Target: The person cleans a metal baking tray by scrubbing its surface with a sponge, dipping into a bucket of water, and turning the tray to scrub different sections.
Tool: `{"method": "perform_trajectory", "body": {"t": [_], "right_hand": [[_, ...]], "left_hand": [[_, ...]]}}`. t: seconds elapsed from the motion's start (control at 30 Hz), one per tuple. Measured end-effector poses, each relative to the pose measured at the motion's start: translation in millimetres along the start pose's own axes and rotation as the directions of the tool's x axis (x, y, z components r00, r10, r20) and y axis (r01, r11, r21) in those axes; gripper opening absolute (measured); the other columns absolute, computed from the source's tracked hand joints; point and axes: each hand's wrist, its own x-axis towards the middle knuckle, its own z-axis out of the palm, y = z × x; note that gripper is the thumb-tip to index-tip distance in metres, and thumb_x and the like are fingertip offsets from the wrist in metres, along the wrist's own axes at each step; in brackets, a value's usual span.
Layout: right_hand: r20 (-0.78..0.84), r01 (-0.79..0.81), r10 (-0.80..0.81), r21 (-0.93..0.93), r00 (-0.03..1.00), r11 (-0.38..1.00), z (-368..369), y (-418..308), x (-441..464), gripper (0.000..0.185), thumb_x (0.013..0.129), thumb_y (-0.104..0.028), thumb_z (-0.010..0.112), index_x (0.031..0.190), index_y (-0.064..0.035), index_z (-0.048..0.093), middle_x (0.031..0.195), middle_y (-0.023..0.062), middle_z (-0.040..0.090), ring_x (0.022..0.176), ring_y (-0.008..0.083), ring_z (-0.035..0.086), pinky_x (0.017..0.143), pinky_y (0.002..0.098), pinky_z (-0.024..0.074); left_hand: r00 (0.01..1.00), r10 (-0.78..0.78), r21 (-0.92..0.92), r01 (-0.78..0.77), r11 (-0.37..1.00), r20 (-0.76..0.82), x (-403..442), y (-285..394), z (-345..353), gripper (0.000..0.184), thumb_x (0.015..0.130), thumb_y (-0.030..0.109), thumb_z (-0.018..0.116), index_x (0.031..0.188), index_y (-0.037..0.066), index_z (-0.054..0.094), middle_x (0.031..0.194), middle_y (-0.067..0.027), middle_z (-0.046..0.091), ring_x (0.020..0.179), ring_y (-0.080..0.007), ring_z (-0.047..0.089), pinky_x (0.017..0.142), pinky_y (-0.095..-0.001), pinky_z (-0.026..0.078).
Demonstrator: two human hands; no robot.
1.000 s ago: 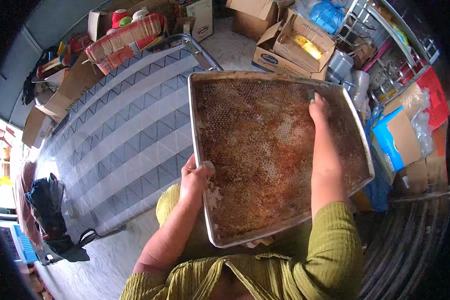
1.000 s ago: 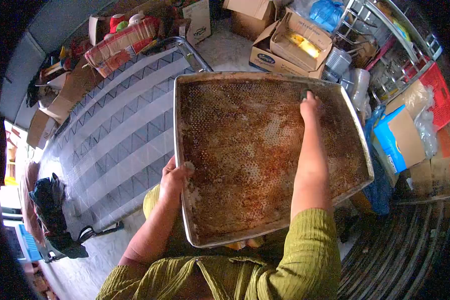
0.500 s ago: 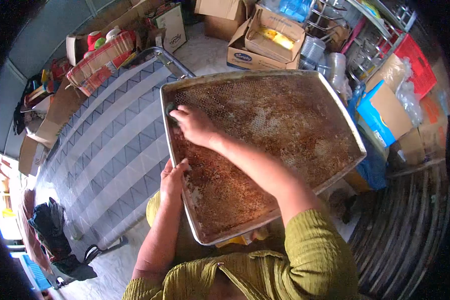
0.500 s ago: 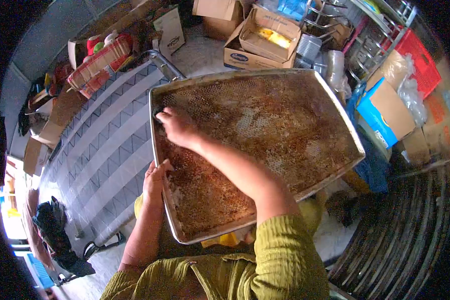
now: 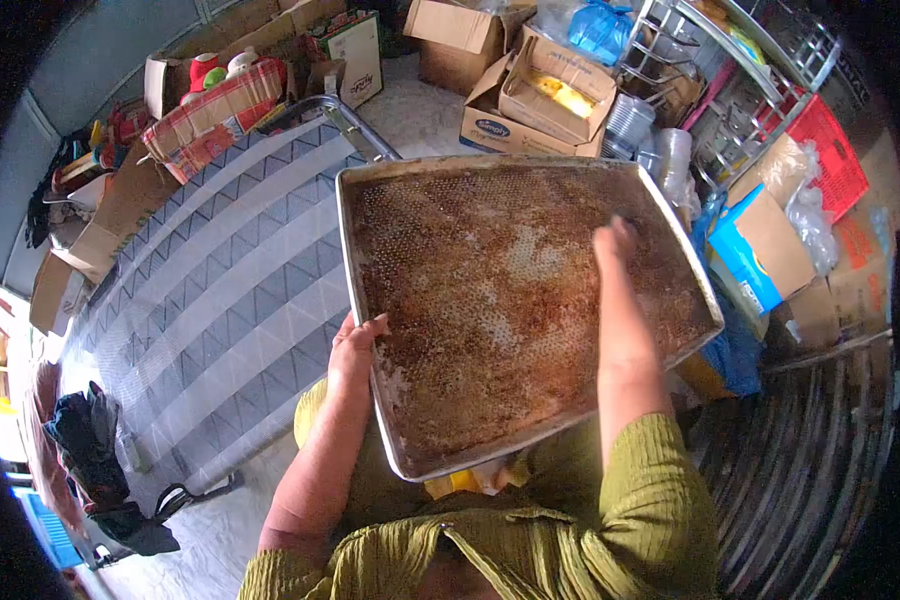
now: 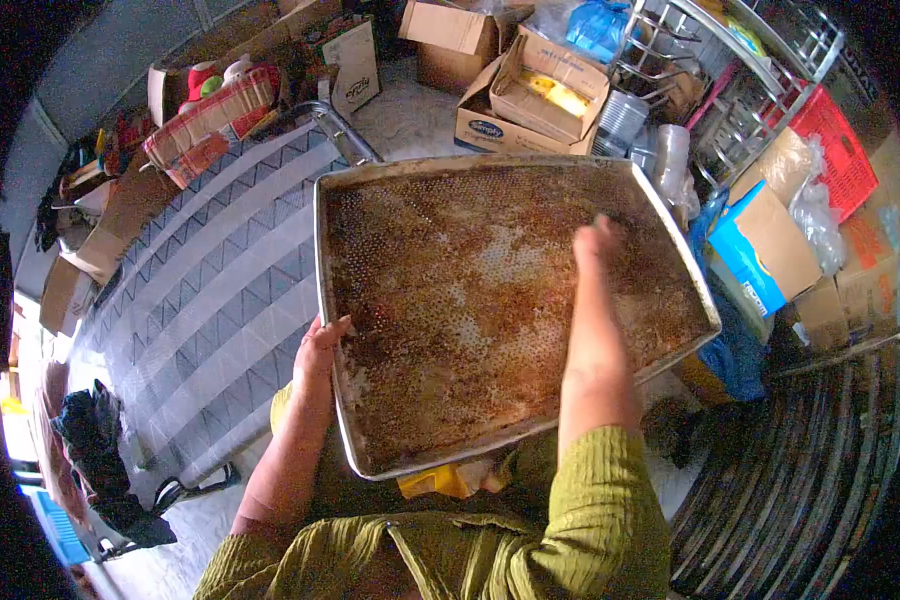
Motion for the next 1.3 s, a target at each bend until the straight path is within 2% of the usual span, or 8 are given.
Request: {"method": "perform_trajectory", "body": {"t": [0.17,0.5,0.57,0.6,0.7,0.93,1.03,1.3], "right_hand": [[-0.085,0.365,-0.439,0.706,0.894,0.606,15,-176,-68,0.036,0.072,-0.003,0.048,0.106,-0.0047,0.057,0.101,0.0160,0.059,0.094,0.0305,0.056,0.082,0.0383,0.0450],[-0.163,0.754,-0.936,0.642,0.312,0.139,-78,-145,-221,0.034,0.080,0.004,0.047,0.111,-0.0083,0.054,0.101,0.0102,0.056,0.090,0.0257,0.055,0.075,0.0363,0.0473],[-0.008,0.625,-0.811,0.641,0.585,0.445,-65,-86,-173,0.033,0.081,0.003,0.042,0.112,-0.0034,0.053,0.104,0.0121,0.055,0.096,0.0243,0.052,0.083,0.0333,0.0436],[0.338,0.073,-0.507,0.774,0.793,0.630,-70,-57,-149,0.036,0.083,0.001,0.037,0.115,-0.0036,0.052,0.106,0.0115,0.056,0.097,0.0235,0.053,0.081,0.0327,0.0445],[-0.063,0.347,-0.341,0.183,0.938,0.920,-42,48,-89,0.029,0.084,-0.007,0.042,0.110,-0.0074,0.054,0.092,0.0150,0.060,0.083,0.0265,0.058,0.068,0.0403,0.0449],[0.154,0.001,-0.107,0.568,0.982,0.823,-68,17,-159,0.039,0.082,-0.016,0.051,0.121,-0.0088,0.046,0.111,0.0205,0.052,0.100,0.0350,0.052,0.082,0.0405,0.0431],[-0.123,0.542,-0.565,0.501,0.816,0.674,-62,-48,-224,0.031,0.082,-0.001,0.042,0.111,-0.0078,0.050,0.095,0.0113,0.048,0.083,0.0220,0.049,0.068,0.0359,0.0431],[-0.118,0.796,-0.962,0.591,0.246,0.131,-138,-103,-332,0.032,0.077,-0.002,0.057,0.109,-0.0024,0.054,0.106,0.0154,0.053,0.100,0.0296,0.051,0.088,0.0379,0.0419]], "left_hand": [[0.992,0.014,0.030,-0.010,0.999,-0.126,-6,7,12,0.016,0.083,0.016,0.060,0.097,0.007,0.061,0.078,0.0045,0.057,0.072,-0.0072,0.051,0.068,-0.0211,0.040],[0.994,-0.045,-0.036,0.042,0.998,-0.098,-6,4,8,0.027,0.083,0.030,0.061,0.099,0.008,0.059,0.080,0.0048,0.056,0.069,-0.0062,0.048,0.063,-0.0205,0.038],[0.997,0.054,0.066,-0.051,0.997,-0.049,-8,7,5,0.025,0.080,0.022,0.062,0.099,0.007,0.060,0.083,0.0036,0.057,0.073,-0.0078,0.049,0.067,-0.0232,0.039],[0.999,0.045,0.041,-0.045,0.998,-0.020,-7,7,5,0.025,0.079,0.020,0.062,0.100,0.006,0.060,0.083,0.0038,0.057,0.075,-0.0078,0.049,0.068,-0.0233,0.038],[0.998,0.055,0.019,-0.055,0.998,0.009,0,-1,0,0.026,0.077,0.018,0.062,0.100,0.005,0.060,0.083,0.0036,0.057,0.077,-0.0084,0.049,0.070,-0.0236,0.038],[0.996,0.061,0.158,-0.049,0.986,-0.073,-11,18,9,0.028,0.077,0.021,0.063,0.101,0.006,0.060,0.086,0.0019,0.058,0.080,-0.0098,0.049,0.073,-0.0239,0.037],[0.994,0.023,0.199,-0.002,0.980,-0.104,-8,13,10,0.030,0.079,0.025,0.064,0.102,0.006,0.060,0.086,0.0019,0.058,0.079,-0.0089,0.049,0.071,-0.0239,0.037],[0.999,-0.018,0.016,0.018,1.000,-0.037,-3,6,2,0.025,0.080,0.022,0.061,0.100,0.006,0.059,0.081,-0.0001,0.058,0.071,-0.0116,0.052,0.065,-0.0249,0.041]]}}
